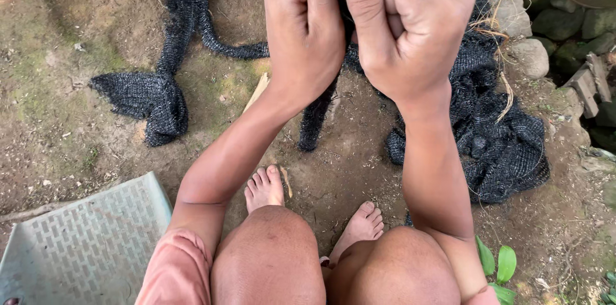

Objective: The person sits barefoot on the ground and uses a thin cord to stitch and secure a section of a black mesh net. They repeatedly pull the cord through the mesh, tighten the stitches, and adjust the net's position to continue the repair.

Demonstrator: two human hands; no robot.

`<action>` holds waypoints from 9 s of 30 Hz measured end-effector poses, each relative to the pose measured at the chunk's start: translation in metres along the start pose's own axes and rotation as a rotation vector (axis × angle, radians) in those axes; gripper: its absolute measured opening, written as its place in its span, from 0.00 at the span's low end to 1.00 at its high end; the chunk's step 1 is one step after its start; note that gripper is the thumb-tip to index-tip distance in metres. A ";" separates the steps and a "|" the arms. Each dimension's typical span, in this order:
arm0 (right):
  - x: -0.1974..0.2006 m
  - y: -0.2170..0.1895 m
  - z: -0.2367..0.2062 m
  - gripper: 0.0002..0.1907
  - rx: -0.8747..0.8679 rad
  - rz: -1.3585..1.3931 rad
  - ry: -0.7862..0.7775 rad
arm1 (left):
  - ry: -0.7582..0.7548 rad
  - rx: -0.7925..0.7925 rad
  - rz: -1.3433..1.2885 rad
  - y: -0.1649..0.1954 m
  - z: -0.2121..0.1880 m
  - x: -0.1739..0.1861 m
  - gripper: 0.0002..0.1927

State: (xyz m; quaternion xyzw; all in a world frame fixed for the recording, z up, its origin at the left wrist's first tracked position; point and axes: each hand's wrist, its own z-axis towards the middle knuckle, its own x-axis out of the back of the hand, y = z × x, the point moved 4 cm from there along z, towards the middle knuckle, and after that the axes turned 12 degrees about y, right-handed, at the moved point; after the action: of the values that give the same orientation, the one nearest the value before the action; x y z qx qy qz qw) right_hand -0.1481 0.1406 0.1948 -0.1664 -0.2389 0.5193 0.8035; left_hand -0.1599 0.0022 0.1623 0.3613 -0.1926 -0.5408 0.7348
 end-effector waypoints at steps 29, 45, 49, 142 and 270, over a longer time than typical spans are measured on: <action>0.028 0.010 -0.013 0.26 -0.211 0.345 -0.057 | -0.096 0.127 -0.237 -0.005 -0.017 -0.022 0.23; 0.017 -0.028 0.005 0.17 -0.130 0.124 -0.134 | -0.380 0.200 -0.283 0.014 0.000 -0.004 0.34; 0.010 -0.037 0.008 0.16 0.010 -0.018 -0.087 | -0.402 0.106 -0.155 0.015 0.010 0.003 0.27; -0.006 -0.041 -0.049 0.04 -0.258 0.091 0.065 | -0.356 -0.033 -0.117 0.041 0.005 0.026 0.22; -0.017 -0.015 -0.089 0.11 -0.408 0.153 -0.031 | -0.217 0.221 -0.345 0.020 0.007 0.034 0.14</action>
State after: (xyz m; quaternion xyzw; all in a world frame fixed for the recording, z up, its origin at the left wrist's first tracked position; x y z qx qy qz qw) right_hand -0.0935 0.1172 0.1247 -0.3352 -0.3382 0.5219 0.7077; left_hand -0.1402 -0.0285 0.1780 0.4068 -0.2638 -0.6698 0.5623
